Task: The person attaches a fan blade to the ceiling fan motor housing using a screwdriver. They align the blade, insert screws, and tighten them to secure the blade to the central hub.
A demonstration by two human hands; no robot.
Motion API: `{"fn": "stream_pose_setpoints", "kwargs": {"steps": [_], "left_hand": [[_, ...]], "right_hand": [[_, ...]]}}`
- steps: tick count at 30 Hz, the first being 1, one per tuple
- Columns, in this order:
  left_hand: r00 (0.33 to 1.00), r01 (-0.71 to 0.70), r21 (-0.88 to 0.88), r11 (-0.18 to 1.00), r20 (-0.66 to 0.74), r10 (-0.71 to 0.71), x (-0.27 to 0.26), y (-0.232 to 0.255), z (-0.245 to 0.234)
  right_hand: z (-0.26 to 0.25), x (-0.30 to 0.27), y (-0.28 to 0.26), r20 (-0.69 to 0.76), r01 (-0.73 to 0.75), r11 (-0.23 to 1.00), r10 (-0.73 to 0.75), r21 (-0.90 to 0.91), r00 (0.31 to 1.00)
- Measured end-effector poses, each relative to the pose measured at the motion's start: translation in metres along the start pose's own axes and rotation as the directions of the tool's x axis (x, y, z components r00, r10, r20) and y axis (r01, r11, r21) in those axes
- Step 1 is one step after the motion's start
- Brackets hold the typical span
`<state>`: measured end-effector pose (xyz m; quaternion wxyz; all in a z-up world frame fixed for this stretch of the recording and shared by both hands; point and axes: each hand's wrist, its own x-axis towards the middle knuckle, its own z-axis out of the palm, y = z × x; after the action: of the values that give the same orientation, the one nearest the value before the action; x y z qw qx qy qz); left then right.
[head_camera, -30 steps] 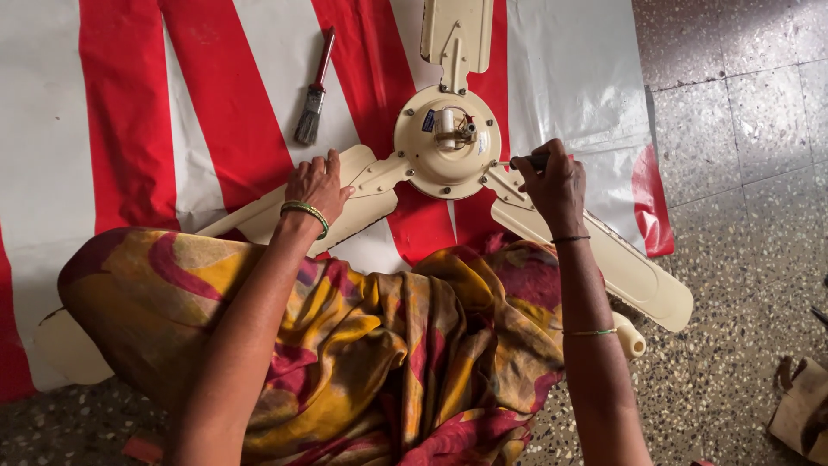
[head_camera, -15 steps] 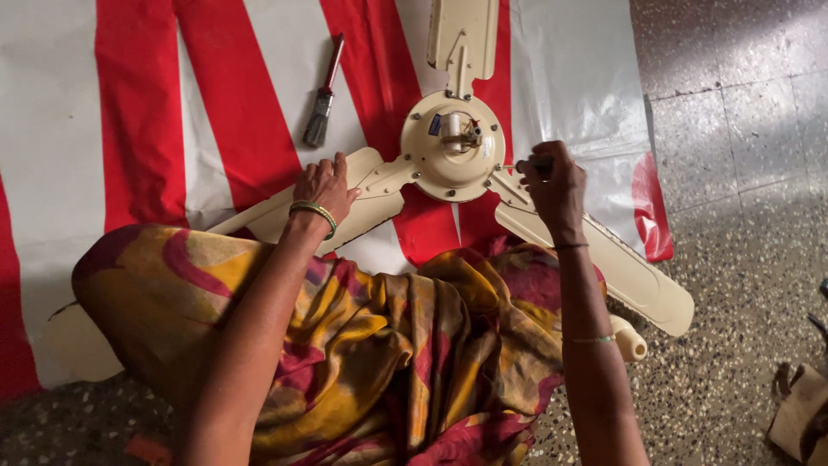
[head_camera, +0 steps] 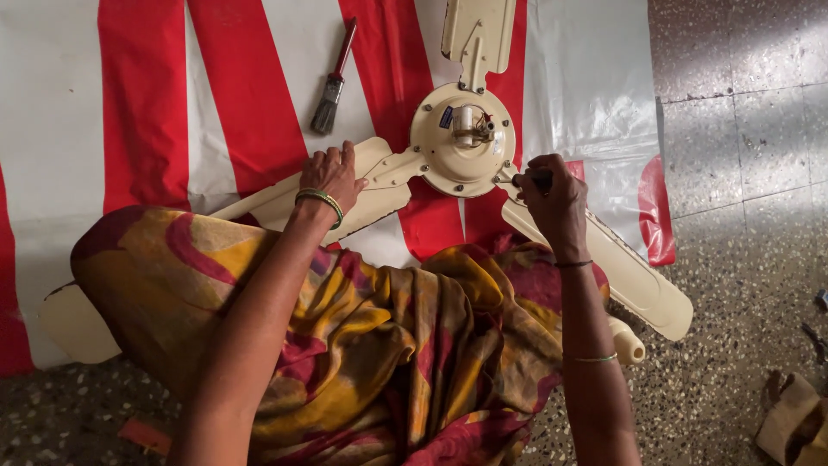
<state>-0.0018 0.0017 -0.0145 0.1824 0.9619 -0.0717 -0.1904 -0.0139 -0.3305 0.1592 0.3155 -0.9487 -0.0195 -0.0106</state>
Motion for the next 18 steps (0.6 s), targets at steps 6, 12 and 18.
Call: {"fn": "stream_pose_setpoints", "kwargs": {"steps": [6, 12, 18], "left_hand": [[1.0, 0.007, 0.003, 1.0, 0.014, -0.007, -0.001, 0.0, 0.0], [1.0, 0.001, 0.016, 1.0, 0.012, -0.002, -0.002, 0.0, -0.001], [1.0, 0.004, 0.001, 1.0, 0.019, -0.004, -0.002, 0.001, -0.004]], "right_hand": [[0.006, 0.001, 0.005, -0.017, 0.017, 1.0, -0.018, -0.007, 1.0], [0.007, 0.0, 0.004, 0.003, 0.013, 1.0, -0.013, 0.01, 1.0], [-0.005, 0.003, 0.005, 0.114, 0.182, 0.982, -0.175, -0.053, 0.978]]}}
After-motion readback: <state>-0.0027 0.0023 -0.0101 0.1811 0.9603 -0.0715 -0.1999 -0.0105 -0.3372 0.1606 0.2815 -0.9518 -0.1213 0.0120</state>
